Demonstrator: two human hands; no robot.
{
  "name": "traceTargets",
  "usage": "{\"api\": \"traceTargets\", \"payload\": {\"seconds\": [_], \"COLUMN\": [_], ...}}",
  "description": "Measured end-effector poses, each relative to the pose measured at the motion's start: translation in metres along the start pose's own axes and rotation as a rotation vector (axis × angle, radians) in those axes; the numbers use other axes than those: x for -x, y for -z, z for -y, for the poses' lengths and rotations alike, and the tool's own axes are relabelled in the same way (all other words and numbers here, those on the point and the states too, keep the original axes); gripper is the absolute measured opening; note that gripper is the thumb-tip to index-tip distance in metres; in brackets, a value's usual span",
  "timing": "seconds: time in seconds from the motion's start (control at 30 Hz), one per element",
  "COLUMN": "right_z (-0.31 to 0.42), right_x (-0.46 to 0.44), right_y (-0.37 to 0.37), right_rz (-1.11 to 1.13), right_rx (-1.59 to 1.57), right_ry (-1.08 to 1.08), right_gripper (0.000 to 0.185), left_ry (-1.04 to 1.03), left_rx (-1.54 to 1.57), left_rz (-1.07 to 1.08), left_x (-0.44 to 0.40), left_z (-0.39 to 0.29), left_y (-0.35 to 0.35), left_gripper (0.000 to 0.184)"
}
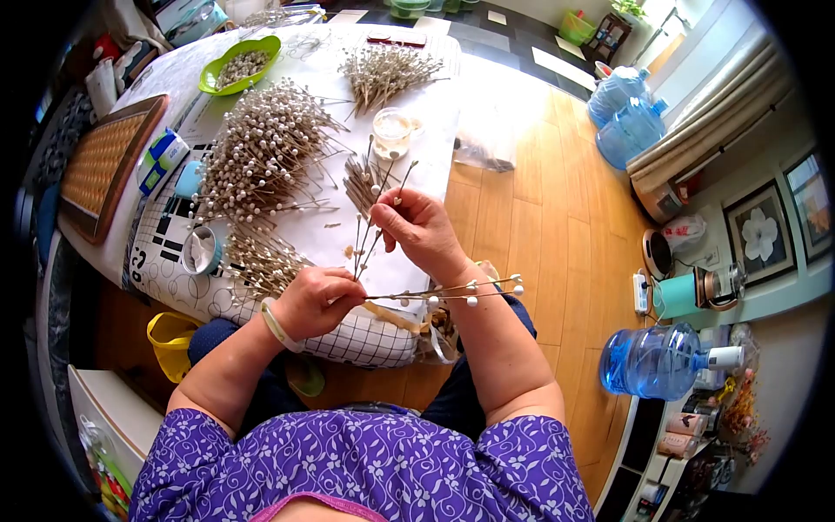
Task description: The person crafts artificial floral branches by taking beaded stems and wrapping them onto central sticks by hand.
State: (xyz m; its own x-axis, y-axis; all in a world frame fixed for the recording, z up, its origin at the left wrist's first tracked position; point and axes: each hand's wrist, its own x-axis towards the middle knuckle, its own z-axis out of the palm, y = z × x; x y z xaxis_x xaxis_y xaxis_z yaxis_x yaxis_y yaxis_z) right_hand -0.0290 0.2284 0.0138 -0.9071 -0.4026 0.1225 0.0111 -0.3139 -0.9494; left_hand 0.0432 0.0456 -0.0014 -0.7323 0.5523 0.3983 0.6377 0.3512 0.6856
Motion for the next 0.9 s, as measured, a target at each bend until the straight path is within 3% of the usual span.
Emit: {"api": "traceTargets", "payload": {"seconds": [0.9], "right_z": [0.0013], "right_x": [-0.0039], "right_y": [0.0049], "right_rz": [-0.005], "right_rx": [-0.043], "right_ry": [-0.034], "right_gripper": [0.008], "left_ry": [-0.059], "left_rx": [-0.055], "left_rz": [-0.034], "left_x": [0.0010], "left_z": [0.0015], "left_y": [-0.0041], "left_gripper": [0.004]}}
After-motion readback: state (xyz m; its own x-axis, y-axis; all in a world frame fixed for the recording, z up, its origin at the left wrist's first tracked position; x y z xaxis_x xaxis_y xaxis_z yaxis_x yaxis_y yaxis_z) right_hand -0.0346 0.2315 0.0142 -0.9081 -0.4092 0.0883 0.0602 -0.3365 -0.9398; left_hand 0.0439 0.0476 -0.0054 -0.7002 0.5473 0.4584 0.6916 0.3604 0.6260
